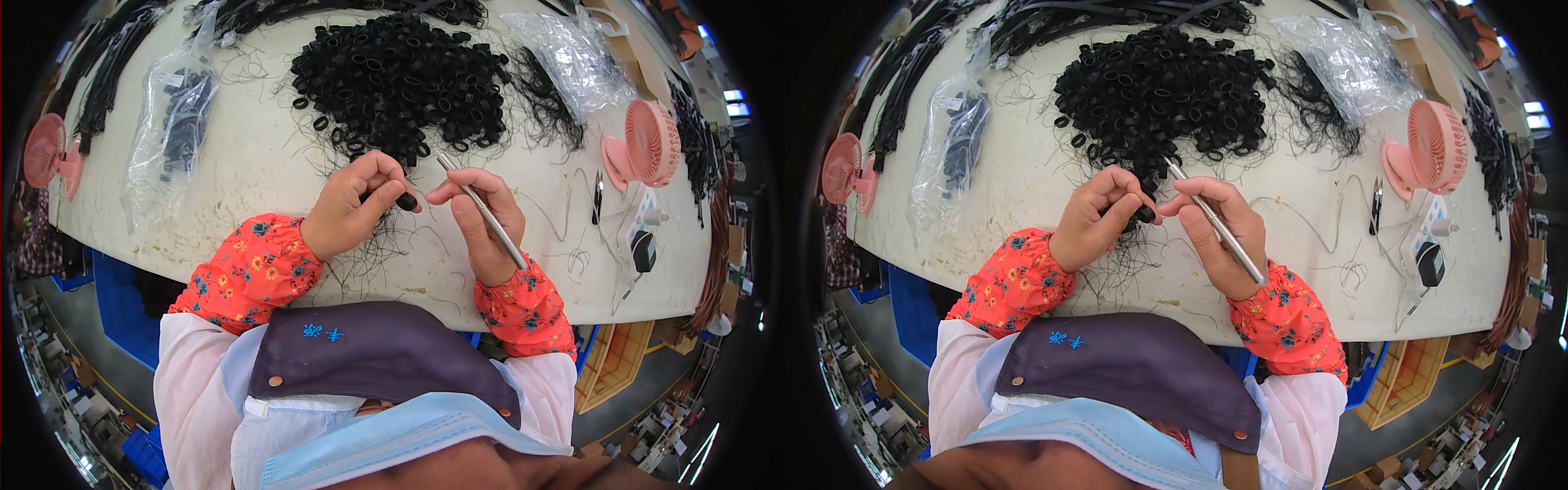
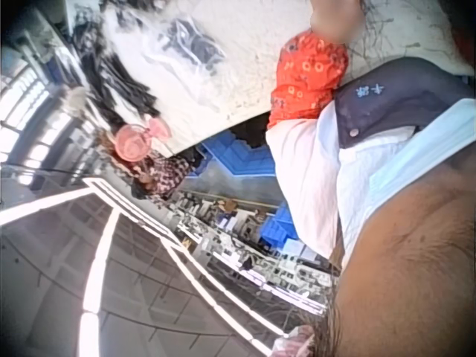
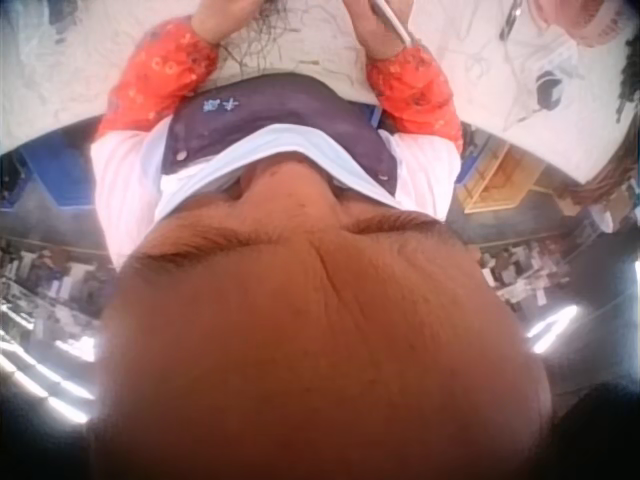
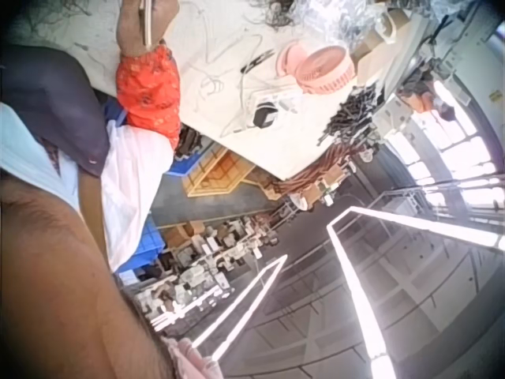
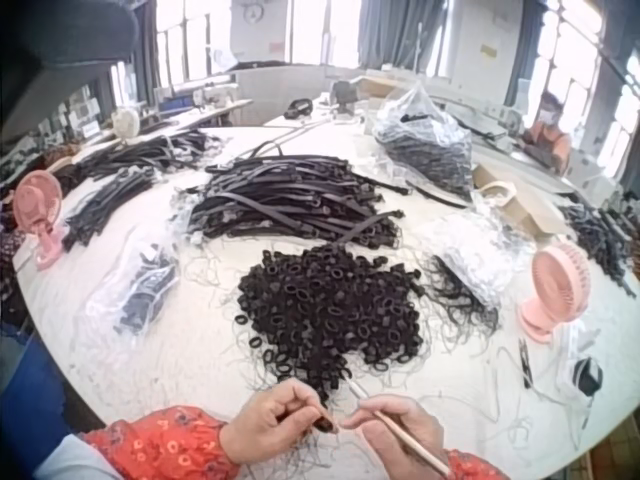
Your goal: The person sits at a workbench in a factory setting and repeatedly assembles small black hair accessories. Using a metal tool, they insert a thin wire into a black plastic ring and then pull a bundle of black hair through the ring. The process is repeated for multiple units, with the finished items placed on the table.
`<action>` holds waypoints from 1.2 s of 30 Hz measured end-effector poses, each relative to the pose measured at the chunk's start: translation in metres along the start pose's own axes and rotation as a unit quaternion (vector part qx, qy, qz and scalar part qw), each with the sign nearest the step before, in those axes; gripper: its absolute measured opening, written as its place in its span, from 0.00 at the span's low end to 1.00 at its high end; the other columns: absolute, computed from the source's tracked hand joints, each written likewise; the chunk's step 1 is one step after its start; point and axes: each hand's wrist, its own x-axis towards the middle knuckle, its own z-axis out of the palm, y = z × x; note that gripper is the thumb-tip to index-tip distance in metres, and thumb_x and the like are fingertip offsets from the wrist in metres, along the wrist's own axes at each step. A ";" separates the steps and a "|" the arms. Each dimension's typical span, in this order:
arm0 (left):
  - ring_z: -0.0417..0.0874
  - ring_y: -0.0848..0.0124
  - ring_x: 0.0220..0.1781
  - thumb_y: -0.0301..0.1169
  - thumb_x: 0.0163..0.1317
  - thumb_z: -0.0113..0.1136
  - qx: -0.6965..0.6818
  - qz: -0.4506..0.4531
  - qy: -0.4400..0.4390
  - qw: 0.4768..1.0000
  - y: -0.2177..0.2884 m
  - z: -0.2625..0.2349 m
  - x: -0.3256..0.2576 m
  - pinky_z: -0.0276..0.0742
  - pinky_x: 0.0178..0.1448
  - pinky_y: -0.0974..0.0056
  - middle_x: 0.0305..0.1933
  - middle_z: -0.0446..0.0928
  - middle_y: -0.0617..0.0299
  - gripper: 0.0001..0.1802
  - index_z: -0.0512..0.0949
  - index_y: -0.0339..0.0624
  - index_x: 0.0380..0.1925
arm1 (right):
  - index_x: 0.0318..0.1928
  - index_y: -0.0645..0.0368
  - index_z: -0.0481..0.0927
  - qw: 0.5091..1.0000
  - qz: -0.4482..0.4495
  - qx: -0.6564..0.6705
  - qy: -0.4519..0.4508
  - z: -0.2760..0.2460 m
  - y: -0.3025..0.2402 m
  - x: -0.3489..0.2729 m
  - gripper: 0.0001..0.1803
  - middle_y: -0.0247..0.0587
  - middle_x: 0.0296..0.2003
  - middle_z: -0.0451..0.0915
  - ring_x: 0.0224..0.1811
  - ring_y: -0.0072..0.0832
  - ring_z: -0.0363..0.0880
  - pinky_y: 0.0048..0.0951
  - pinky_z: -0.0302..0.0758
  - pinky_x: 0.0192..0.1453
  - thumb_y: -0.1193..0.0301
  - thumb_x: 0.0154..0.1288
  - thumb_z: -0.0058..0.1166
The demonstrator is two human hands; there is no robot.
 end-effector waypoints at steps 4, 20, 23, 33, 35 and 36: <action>0.77 0.84 0.32 0.28 0.71 0.48 0.021 -0.005 -0.003 1.000 -0.002 -0.001 0.001 0.70 0.36 0.76 0.34 0.82 0.60 0.05 0.68 0.37 0.40 | 0.46 0.68 0.75 0.989 0.014 0.130 -0.069 -0.013 0.011 0.000 0.15 0.40 0.29 0.79 0.30 0.22 0.79 0.24 0.73 0.39 0.66 0.75 0.43; 0.81 0.80 0.38 0.26 0.70 0.49 0.009 0.016 0.009 1.000 -0.009 -0.001 0.000 0.73 0.42 0.74 0.33 0.81 0.61 0.04 0.68 0.36 0.39 | 0.46 0.66 0.75 0.990 0.038 0.107 -0.086 -0.008 0.008 0.001 0.14 0.37 0.28 0.78 0.29 0.20 0.78 0.22 0.71 0.39 0.66 0.75 0.43; 0.81 0.80 0.38 0.26 0.70 0.49 0.003 0.008 0.008 1.000 -0.008 0.000 0.000 0.73 0.41 0.74 0.33 0.81 0.60 0.04 0.68 0.36 0.39 | 0.46 0.65 0.75 0.990 0.032 0.109 -0.085 -0.008 0.008 0.001 0.14 0.37 0.30 0.78 0.30 0.20 0.78 0.22 0.72 0.39 0.66 0.74 0.44; 0.79 0.83 0.39 0.25 0.68 0.52 -0.002 -0.025 0.016 1.000 -0.006 0.002 -0.001 0.73 0.41 0.75 0.36 0.82 0.61 0.06 0.71 0.35 0.41 | 0.45 0.55 0.77 0.937 -0.227 -0.265 -0.032 0.004 0.022 0.010 0.22 0.35 0.35 0.81 0.36 0.35 0.79 0.33 0.71 0.46 0.79 0.47 0.65; 0.78 0.84 0.38 0.25 0.67 0.54 -0.017 -0.071 0.011 0.997 0.006 0.002 -0.002 0.73 0.41 0.75 0.37 0.82 0.62 0.08 0.72 0.34 0.44 | 0.44 0.55 0.77 0.937 -0.227 -0.264 -0.032 0.002 0.024 0.008 0.20 0.35 0.34 0.81 0.36 0.34 0.78 0.33 0.71 0.45 0.79 0.48 0.65; 0.78 0.84 0.38 0.25 0.67 0.54 -0.021 -0.075 0.011 0.997 0.008 0.002 -0.002 0.72 0.41 0.75 0.38 0.82 0.62 0.09 0.72 0.34 0.44 | 0.44 0.55 0.77 0.938 -0.224 -0.262 -0.027 0.002 0.023 0.009 0.20 0.35 0.34 0.81 0.36 0.34 0.78 0.33 0.71 0.45 0.80 0.48 0.64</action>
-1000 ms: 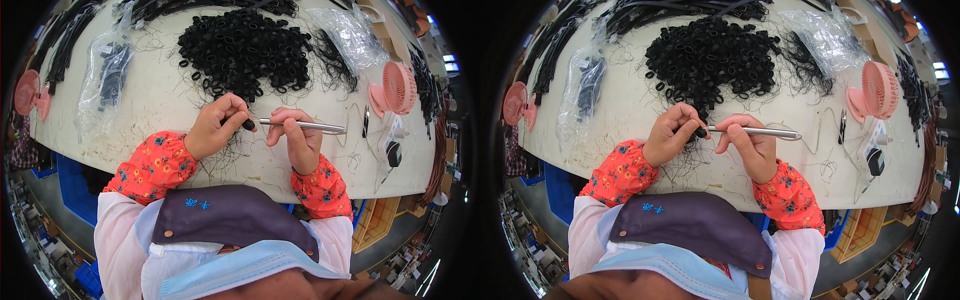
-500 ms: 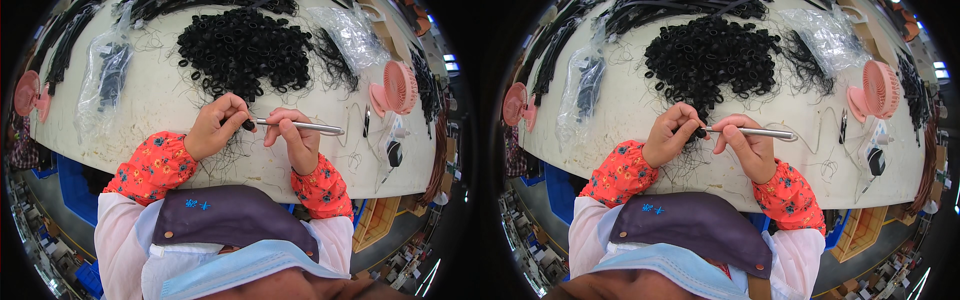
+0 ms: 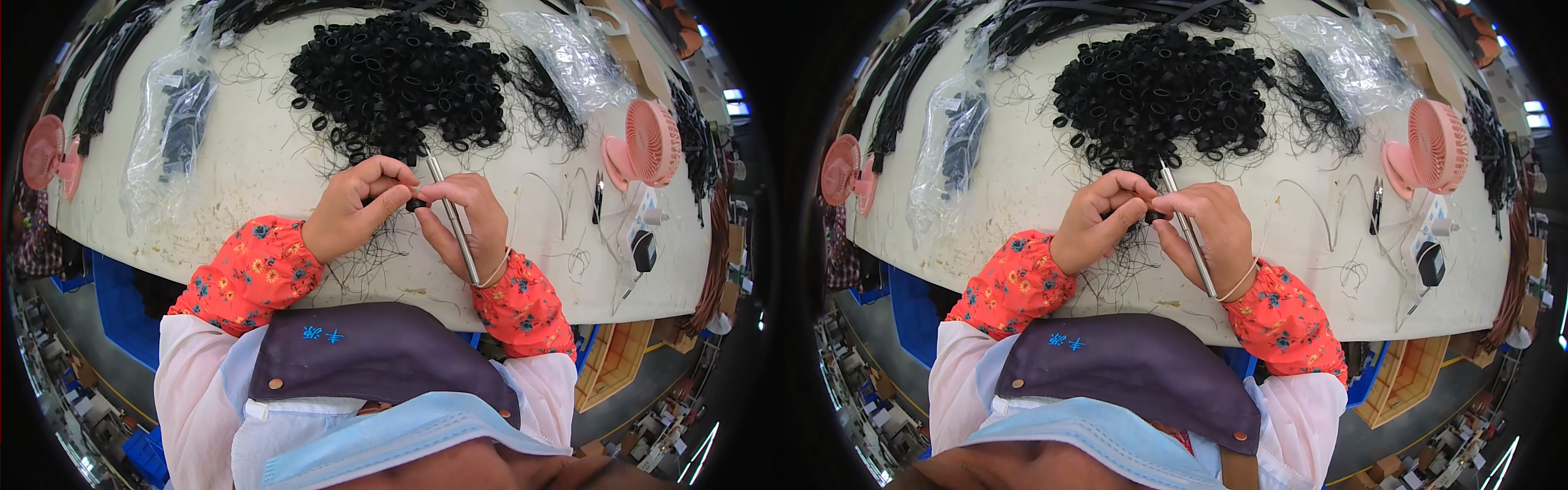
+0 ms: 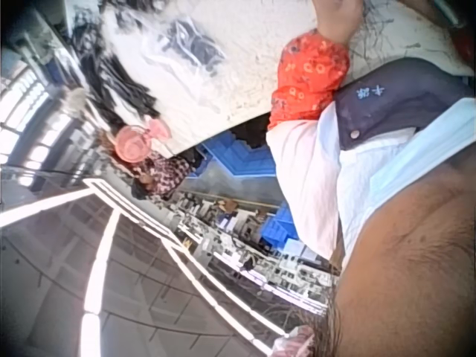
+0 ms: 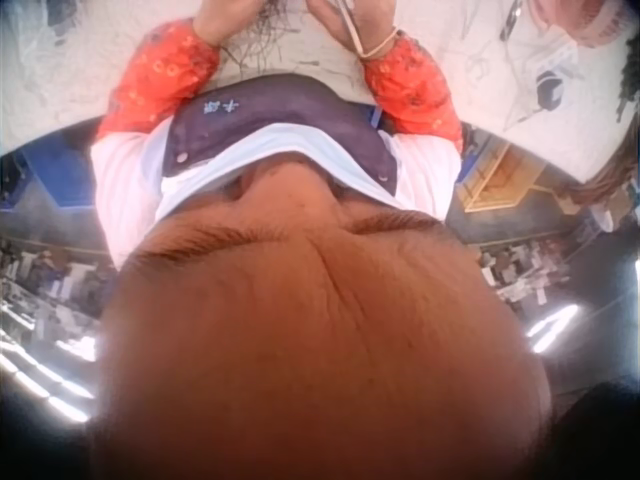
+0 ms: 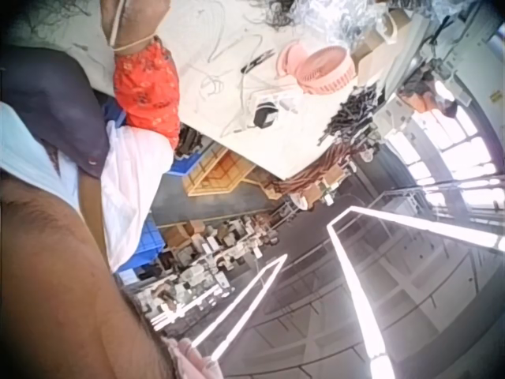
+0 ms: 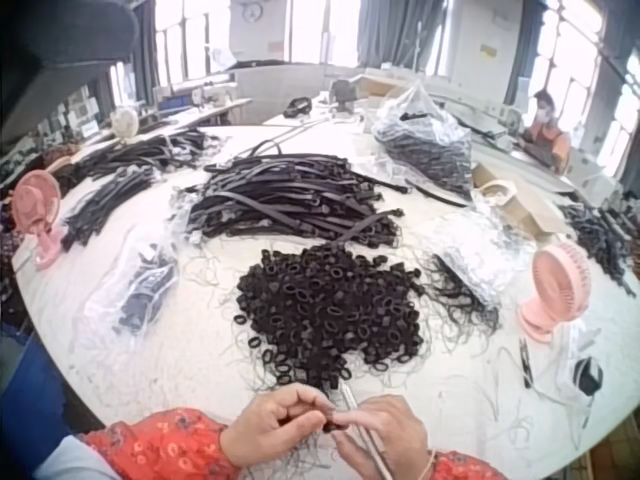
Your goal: The person sits at a workbench in a factory setting and repeatedly assembles small black hair accessories. Using a metal tool, they insert a thin wire into a black plastic ring and then pull a bundle of black hair through the ring. The process is repeated for multiple units, with the finished items placed on the table.
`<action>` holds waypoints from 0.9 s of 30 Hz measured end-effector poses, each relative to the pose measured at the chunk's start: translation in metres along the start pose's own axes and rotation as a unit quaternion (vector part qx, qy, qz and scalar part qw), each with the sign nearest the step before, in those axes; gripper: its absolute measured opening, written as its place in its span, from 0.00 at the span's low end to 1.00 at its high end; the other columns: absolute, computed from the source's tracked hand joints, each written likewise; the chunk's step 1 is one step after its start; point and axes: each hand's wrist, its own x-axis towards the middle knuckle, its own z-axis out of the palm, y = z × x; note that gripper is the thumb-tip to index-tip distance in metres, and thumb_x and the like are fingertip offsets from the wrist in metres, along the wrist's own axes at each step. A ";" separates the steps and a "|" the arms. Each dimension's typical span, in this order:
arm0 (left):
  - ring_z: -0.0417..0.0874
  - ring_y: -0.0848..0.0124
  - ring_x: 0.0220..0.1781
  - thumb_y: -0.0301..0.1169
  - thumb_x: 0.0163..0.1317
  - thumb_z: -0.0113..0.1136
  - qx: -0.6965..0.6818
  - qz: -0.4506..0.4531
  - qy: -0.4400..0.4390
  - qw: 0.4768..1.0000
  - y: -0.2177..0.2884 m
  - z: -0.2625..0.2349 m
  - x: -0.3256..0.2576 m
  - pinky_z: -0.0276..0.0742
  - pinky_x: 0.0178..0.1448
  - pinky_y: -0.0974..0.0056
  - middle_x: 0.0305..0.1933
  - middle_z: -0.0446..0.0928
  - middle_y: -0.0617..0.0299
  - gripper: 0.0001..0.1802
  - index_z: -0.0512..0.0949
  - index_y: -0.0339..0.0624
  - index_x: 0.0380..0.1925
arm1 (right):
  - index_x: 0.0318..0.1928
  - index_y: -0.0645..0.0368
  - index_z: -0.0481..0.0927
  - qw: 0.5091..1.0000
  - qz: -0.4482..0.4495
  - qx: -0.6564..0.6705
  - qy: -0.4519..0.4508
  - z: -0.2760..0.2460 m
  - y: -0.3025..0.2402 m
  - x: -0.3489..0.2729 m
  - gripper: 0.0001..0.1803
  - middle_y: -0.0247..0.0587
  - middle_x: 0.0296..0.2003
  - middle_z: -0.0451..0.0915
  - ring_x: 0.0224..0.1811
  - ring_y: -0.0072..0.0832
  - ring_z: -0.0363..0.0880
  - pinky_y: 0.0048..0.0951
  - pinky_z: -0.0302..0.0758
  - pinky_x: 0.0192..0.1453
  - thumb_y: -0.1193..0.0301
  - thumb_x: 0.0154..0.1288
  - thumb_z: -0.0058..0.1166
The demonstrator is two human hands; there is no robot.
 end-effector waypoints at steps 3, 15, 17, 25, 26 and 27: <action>0.77 0.85 0.37 0.25 0.66 0.56 0.005 -0.040 -0.020 0.999 0.007 -0.001 0.003 0.72 0.40 0.76 0.38 0.82 0.63 0.10 0.74 0.33 0.46 | 0.42 0.56 0.77 1.000 0.007 -0.003 0.010 -0.004 -0.002 0.002 0.19 0.35 0.33 0.81 0.36 0.34 0.78 0.33 0.72 0.44 0.80 0.48 0.64; 0.69 0.87 0.31 0.27 0.69 0.52 -0.026 -0.006 -0.037 0.999 -0.008 -0.002 0.002 0.66 0.34 0.76 0.31 0.75 0.71 0.04 0.72 0.37 0.39 | 0.42 0.55 0.78 1.000 -0.029 -0.011 -0.004 -0.003 -0.003 0.003 0.18 0.35 0.31 0.79 0.34 0.35 0.77 0.34 0.72 0.44 0.80 0.48 0.63; 0.68 0.87 0.31 0.27 0.70 0.51 -0.023 -0.013 -0.031 0.999 -0.004 0.000 0.002 0.64 0.33 0.76 0.31 0.74 0.70 0.04 0.71 0.37 0.39 | 0.42 0.54 0.78 0.999 -0.033 -0.013 -0.002 -0.001 -0.002 0.002 0.18 0.36 0.31 0.79 0.34 0.35 0.77 0.34 0.73 0.43 0.80 0.49 0.63; 0.74 0.82 0.32 0.27 0.70 0.51 0.087 0.085 0.028 0.992 -0.014 -0.001 0.003 0.70 0.36 0.75 0.32 0.75 0.65 0.05 0.70 0.35 0.38 | 0.44 0.58 0.78 1.000 -0.006 0.017 -0.011 0.002 -0.003 0.001 0.13 0.40 0.35 0.80 0.38 0.36 0.79 0.33 0.75 0.44 0.79 0.56 0.60; 0.75 0.81 0.33 0.27 0.70 0.51 0.098 0.090 0.032 0.991 -0.013 -0.001 0.003 0.71 0.36 0.74 0.32 0.75 0.64 0.05 0.70 0.35 0.38 | 0.44 0.59 0.77 1.000 0.001 0.020 -0.013 0.002 -0.003 0.001 0.12 0.41 0.36 0.80 0.38 0.34 0.80 0.32 0.76 0.44 0.78 0.59 0.58; 0.74 0.82 0.33 0.27 0.70 0.50 0.103 0.089 0.030 0.990 -0.010 -0.001 0.003 0.69 0.37 0.75 0.32 0.75 0.65 0.05 0.69 0.35 0.38 | 0.45 0.61 0.77 0.992 0.077 0.096 -0.003 -0.001 -0.007 -0.001 0.10 0.42 0.36 0.81 0.38 0.32 0.80 0.32 0.76 0.45 0.77 0.62 0.56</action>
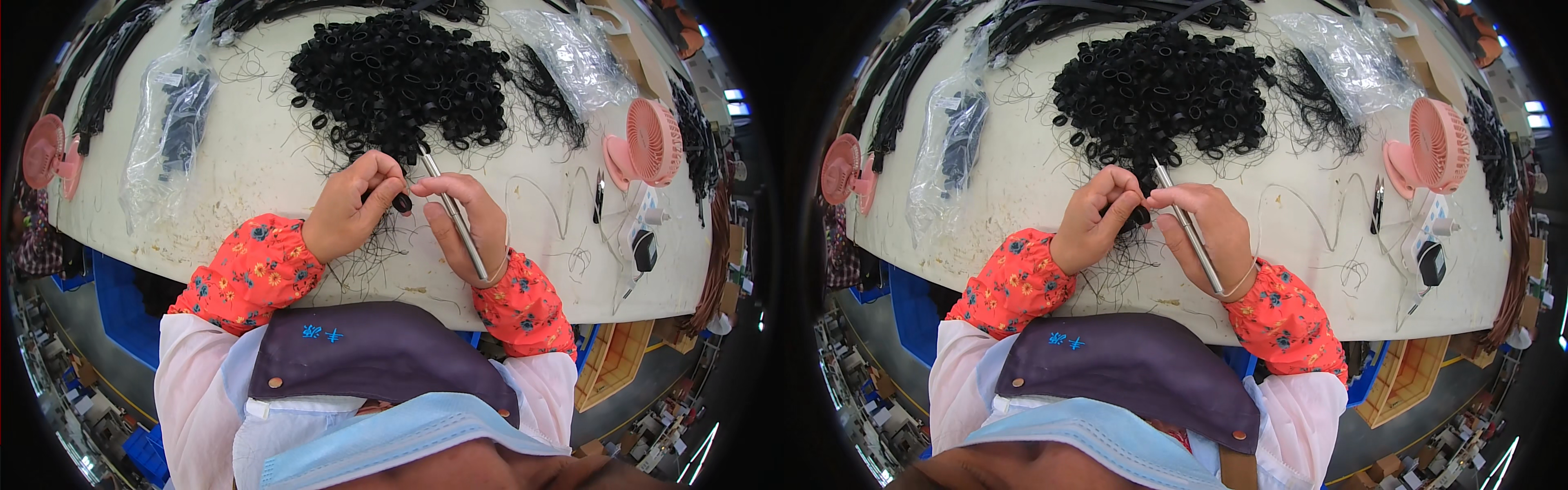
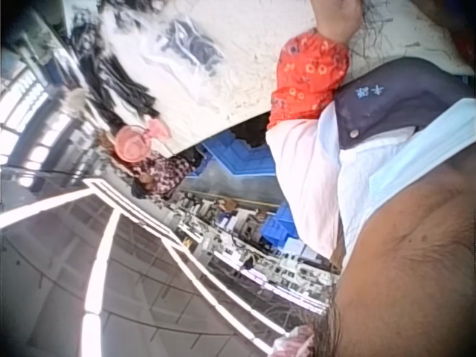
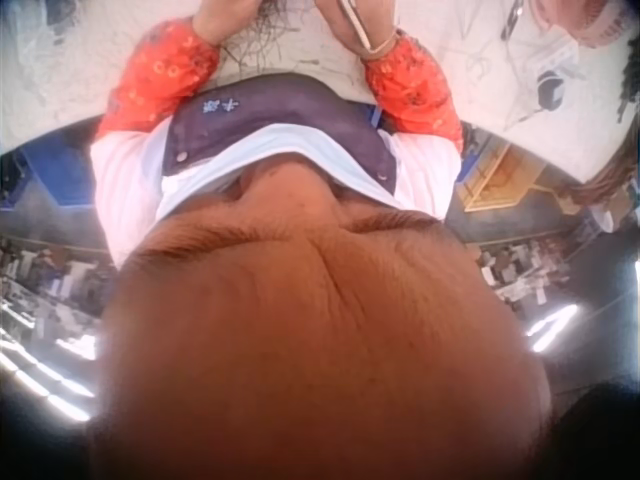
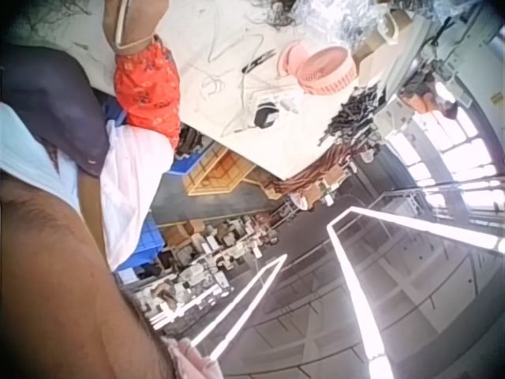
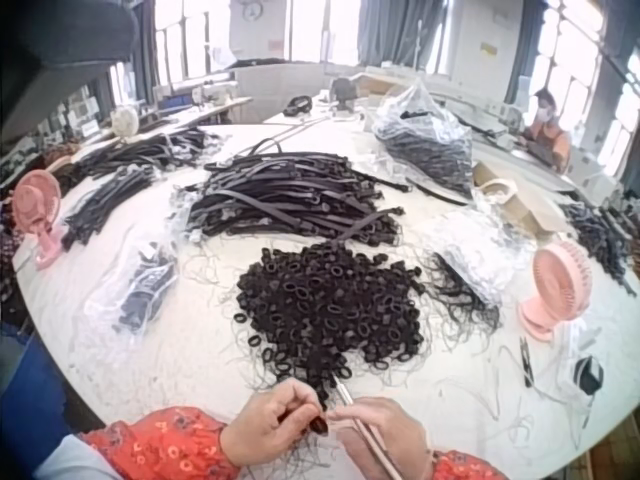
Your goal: The person sits at a workbench in a factory setting and repeatedly assembles small black hair accessories. Using a metal tool, they insert a thin wire into a black plastic ring and then pull a bundle of black hair through the ring. The process is repeated for multiple units, with the finished items placed on the table.
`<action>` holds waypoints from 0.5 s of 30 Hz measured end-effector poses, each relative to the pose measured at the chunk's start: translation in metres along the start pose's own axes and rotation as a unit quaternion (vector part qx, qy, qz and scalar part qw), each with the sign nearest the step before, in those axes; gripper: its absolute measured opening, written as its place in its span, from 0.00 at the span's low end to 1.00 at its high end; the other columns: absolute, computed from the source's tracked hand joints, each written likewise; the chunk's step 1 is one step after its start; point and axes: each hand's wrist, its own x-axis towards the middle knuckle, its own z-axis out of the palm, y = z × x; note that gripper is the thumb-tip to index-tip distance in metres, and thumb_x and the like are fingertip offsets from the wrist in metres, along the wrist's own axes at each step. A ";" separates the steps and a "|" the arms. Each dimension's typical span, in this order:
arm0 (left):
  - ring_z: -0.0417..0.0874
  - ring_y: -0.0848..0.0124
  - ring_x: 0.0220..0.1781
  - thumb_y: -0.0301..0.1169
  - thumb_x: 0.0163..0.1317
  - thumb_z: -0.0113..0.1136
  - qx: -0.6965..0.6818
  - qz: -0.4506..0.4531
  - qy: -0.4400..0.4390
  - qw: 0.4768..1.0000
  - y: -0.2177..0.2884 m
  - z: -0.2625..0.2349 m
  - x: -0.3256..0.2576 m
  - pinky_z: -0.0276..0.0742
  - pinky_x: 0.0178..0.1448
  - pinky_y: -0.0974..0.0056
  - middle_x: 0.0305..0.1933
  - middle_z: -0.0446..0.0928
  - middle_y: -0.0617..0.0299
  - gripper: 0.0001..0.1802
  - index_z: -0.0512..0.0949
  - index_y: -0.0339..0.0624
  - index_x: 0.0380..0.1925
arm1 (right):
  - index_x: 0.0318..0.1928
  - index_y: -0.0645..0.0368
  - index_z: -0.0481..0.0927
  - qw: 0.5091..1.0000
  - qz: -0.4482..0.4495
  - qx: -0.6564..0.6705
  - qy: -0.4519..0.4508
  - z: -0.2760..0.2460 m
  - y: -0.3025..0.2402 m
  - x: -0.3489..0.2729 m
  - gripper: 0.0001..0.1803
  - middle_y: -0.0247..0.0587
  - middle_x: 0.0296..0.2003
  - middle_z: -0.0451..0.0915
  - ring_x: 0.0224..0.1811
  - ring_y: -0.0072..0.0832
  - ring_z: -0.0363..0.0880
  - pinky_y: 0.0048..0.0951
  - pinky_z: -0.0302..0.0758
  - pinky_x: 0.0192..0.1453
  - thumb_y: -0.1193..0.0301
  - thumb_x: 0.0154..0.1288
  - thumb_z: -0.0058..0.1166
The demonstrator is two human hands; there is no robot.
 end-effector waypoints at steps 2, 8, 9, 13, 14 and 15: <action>0.73 0.83 0.34 0.28 0.71 0.48 0.012 -0.002 -0.005 1.000 0.004 0.000 0.000 0.67 0.39 0.77 0.32 0.75 0.66 0.05 0.68 0.37 0.39 | 0.46 0.64 0.76 0.977 0.148 0.154 0.023 -0.003 -0.012 -0.003 0.08 0.43 0.38 0.81 0.39 0.28 0.81 0.30 0.77 0.46 0.75 0.68 0.51; 0.76 0.81 0.35 0.27 0.71 0.48 0.012 -0.024 -0.019 0.999 0.001 -0.002 -0.001 0.71 0.42 0.75 0.32 0.76 0.64 0.05 0.68 0.36 0.40 | 0.45 0.68 0.75 0.940 0.168 0.297 -0.028 -0.017 -0.004 -0.001 0.16 0.41 0.26 0.79 0.34 0.26 0.80 0.27 0.76 0.45 0.66 0.75 0.41; 0.77 0.80 0.34 0.26 0.70 0.49 0.012 -0.014 -0.012 1.000 0.001 -0.001 -0.001 0.72 0.40 0.74 0.32 0.77 0.63 0.05 0.69 0.35 0.39 | 0.45 0.68 0.75 0.939 0.169 0.298 -0.036 -0.017 -0.005 -0.001 0.15 0.41 0.26 0.79 0.34 0.26 0.80 0.27 0.76 0.45 0.66 0.75 0.42; 0.80 0.77 0.33 0.25 0.69 0.51 0.007 0.007 0.001 1.000 0.000 0.001 -0.001 0.73 0.37 0.73 0.30 0.77 0.62 0.04 0.70 0.34 0.39 | 0.45 0.68 0.74 0.936 0.178 0.302 -0.042 -0.015 -0.008 -0.001 0.15 0.40 0.27 0.79 0.34 0.25 0.80 0.27 0.76 0.45 0.66 0.75 0.42; 0.80 0.77 0.33 0.25 0.69 0.51 0.005 0.008 0.001 1.000 -0.001 0.001 -0.001 0.73 0.37 0.73 0.30 0.77 0.62 0.04 0.70 0.34 0.39 | 0.45 0.68 0.74 0.935 0.180 0.302 -0.042 -0.015 -0.008 -0.001 0.15 0.40 0.27 0.79 0.34 0.25 0.80 0.27 0.76 0.45 0.67 0.75 0.42; 0.80 0.77 0.33 0.25 0.69 0.51 0.005 0.007 0.001 1.000 -0.002 0.001 -0.001 0.73 0.37 0.73 0.30 0.77 0.62 0.04 0.70 0.34 0.39 | 0.45 0.68 0.74 0.935 0.183 0.302 -0.042 -0.015 -0.007 -0.002 0.15 0.40 0.27 0.79 0.34 0.24 0.80 0.27 0.76 0.46 0.67 0.75 0.42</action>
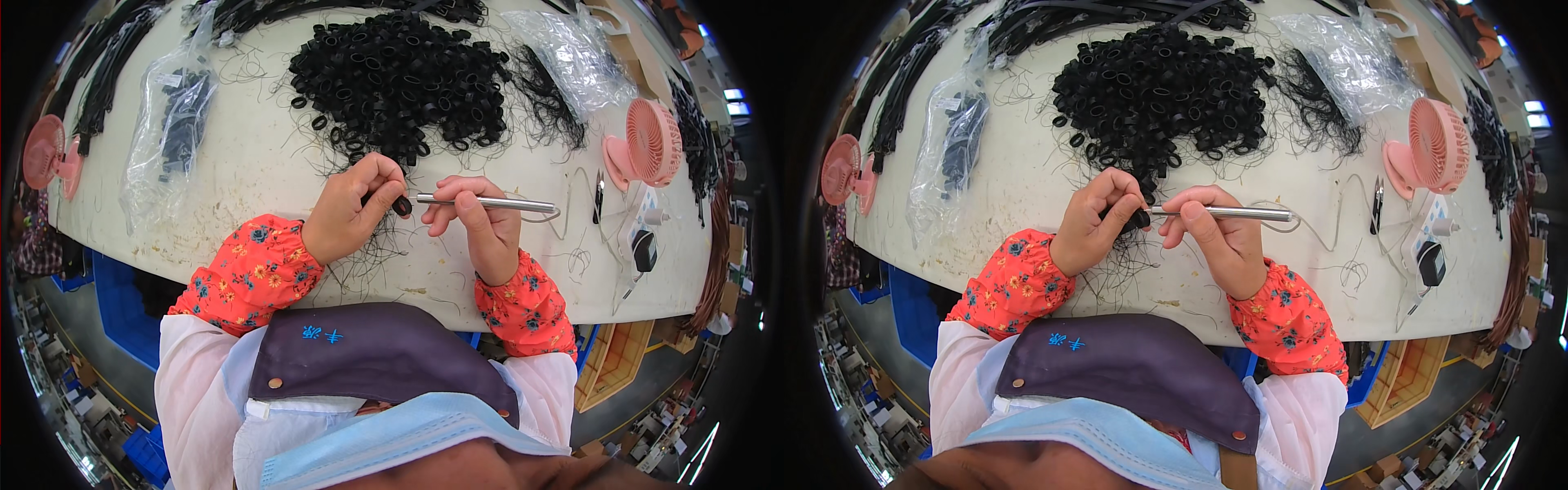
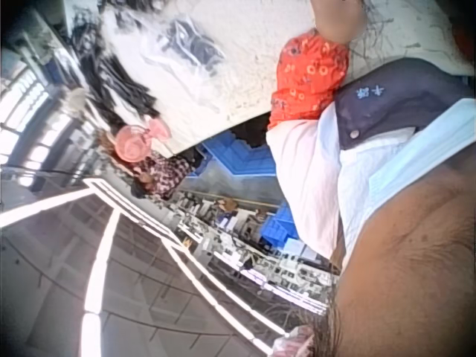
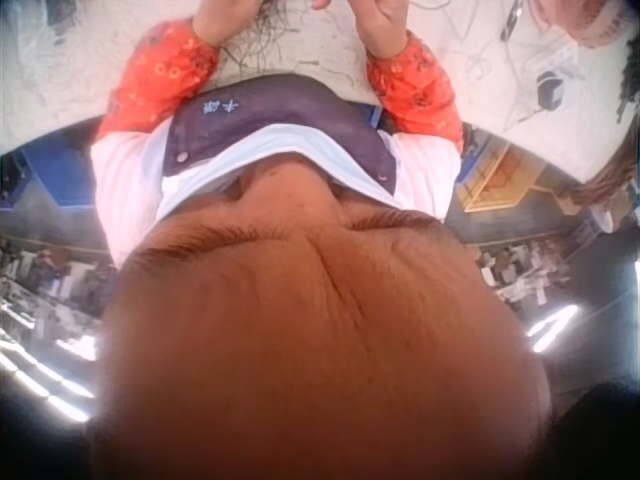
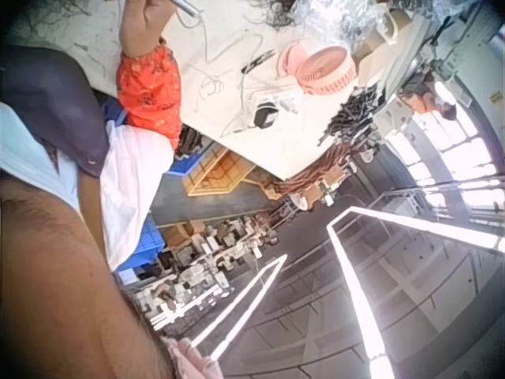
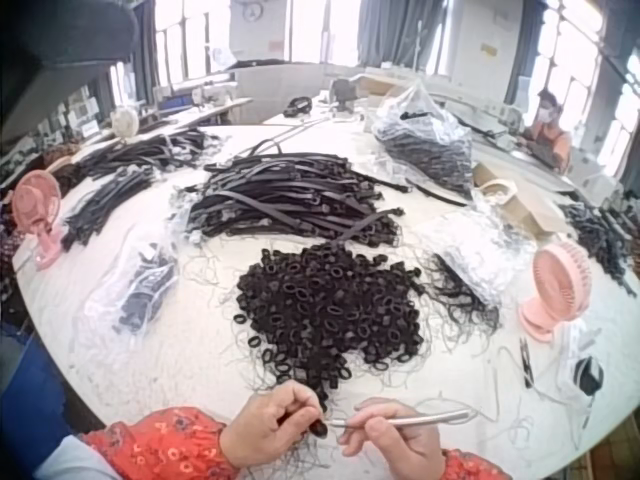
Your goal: The person sits at a workbench in a factory setting and repeatedly assembles small black hair accessories. Using a metal tool, they insert a thin wire into a black plastic ring and then pull a bundle of black hair through the ring. The process is repeated for multiple units, with the finished items placed on the table.
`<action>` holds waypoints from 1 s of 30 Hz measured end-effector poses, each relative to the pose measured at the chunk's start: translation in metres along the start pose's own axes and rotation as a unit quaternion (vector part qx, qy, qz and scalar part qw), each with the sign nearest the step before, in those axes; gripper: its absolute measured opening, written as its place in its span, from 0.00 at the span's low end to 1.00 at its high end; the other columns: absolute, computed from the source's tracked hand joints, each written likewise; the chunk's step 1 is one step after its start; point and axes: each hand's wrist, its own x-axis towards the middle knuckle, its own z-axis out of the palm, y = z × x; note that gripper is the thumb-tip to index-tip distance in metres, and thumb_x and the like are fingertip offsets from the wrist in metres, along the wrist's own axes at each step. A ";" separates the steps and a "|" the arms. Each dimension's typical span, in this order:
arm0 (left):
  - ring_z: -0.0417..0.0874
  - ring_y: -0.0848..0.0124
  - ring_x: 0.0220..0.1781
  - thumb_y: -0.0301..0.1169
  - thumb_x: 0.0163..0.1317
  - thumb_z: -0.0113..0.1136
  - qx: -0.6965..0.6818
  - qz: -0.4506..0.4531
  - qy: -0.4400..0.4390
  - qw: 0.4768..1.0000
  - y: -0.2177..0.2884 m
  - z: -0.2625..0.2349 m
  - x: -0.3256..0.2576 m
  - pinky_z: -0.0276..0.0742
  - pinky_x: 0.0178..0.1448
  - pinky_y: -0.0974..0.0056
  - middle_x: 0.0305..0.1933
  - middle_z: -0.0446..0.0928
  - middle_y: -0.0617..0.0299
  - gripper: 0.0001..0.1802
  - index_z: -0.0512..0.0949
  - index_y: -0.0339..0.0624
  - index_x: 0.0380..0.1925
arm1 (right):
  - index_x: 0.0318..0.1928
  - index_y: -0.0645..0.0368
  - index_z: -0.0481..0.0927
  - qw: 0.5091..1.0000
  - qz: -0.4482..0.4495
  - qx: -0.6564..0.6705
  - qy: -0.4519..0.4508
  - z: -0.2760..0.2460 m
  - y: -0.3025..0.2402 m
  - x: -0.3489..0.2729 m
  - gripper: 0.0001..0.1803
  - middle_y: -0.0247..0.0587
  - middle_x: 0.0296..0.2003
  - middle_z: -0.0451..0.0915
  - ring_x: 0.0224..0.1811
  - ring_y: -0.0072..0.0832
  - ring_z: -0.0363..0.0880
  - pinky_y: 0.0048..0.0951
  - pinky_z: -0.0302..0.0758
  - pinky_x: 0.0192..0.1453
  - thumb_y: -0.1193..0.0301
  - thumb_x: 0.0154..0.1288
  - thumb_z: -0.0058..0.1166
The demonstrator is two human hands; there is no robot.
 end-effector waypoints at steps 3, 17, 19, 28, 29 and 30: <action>0.80 0.78 0.34 0.25 0.69 0.51 -0.009 -0.006 -0.003 1.000 -0.001 0.000 0.000 0.73 0.37 0.73 0.30 0.77 0.62 0.04 0.70 0.34 0.39 | 0.46 0.68 0.74 1.000 0.005 0.001 0.002 0.000 0.002 0.000 0.15 0.40 0.27 0.79 0.34 0.24 0.79 0.27 0.76 0.46 0.67 0.75 0.42; 0.76 0.82 0.35 0.27 0.71 0.49 -0.002 -0.003 -0.005 1.000 0.004 0.001 0.000 0.71 0.41 0.76 0.33 0.77 0.64 0.05 0.69 0.36 0.41 | 0.46 0.61 0.76 0.974 -0.082 -0.205 0.057 0.008 0.005 -0.001 0.11 0.37 0.32 0.81 0.33 0.26 0.79 0.28 0.74 0.44 0.72 0.64 0.57; 0.76 0.82 0.36 0.26 0.70 0.50 0.008 -0.012 -0.012 1.000 0.005 0.001 -0.001 0.70 0.42 0.76 0.33 0.77 0.64 0.05 0.69 0.36 0.41 | 0.45 0.58 0.76 0.908 -0.184 -0.373 0.039 0.009 0.011 0.006 0.15 0.35 0.33 0.81 0.34 0.29 0.79 0.29 0.73 0.43 0.74 0.57 0.63; 0.63 0.87 0.14 0.34 0.70 0.53 -0.261 -0.194 -0.072 0.943 0.006 -0.005 0.004 0.57 0.17 0.79 0.28 0.79 0.66 0.12 0.70 0.38 0.45 | 0.41 0.56 0.77 0.894 -0.219 -0.379 0.090 0.010 0.018 0.006 0.18 0.36 0.31 0.81 0.33 0.34 0.79 0.31 0.74 0.37 0.80 0.48 0.65; 0.61 0.88 0.12 0.35 0.70 0.53 -0.285 -0.199 -0.091 0.933 0.006 -0.006 0.005 0.54 0.15 0.79 0.27 0.79 0.67 0.13 0.70 0.38 0.45 | 0.41 0.57 0.77 0.895 -0.218 -0.377 0.095 0.009 0.019 0.006 0.18 0.36 0.31 0.81 0.32 0.34 0.79 0.31 0.75 0.36 0.80 0.47 0.65; 0.61 0.88 0.12 0.35 0.69 0.53 -0.268 -0.211 -0.088 0.936 0.008 -0.005 0.005 0.54 0.15 0.79 0.26 0.78 0.67 0.13 0.70 0.38 0.46 | 0.41 0.57 0.77 0.892 -0.223 -0.380 0.101 0.008 0.018 0.006 0.18 0.36 0.31 0.81 0.32 0.34 0.79 0.31 0.75 0.36 0.80 0.47 0.65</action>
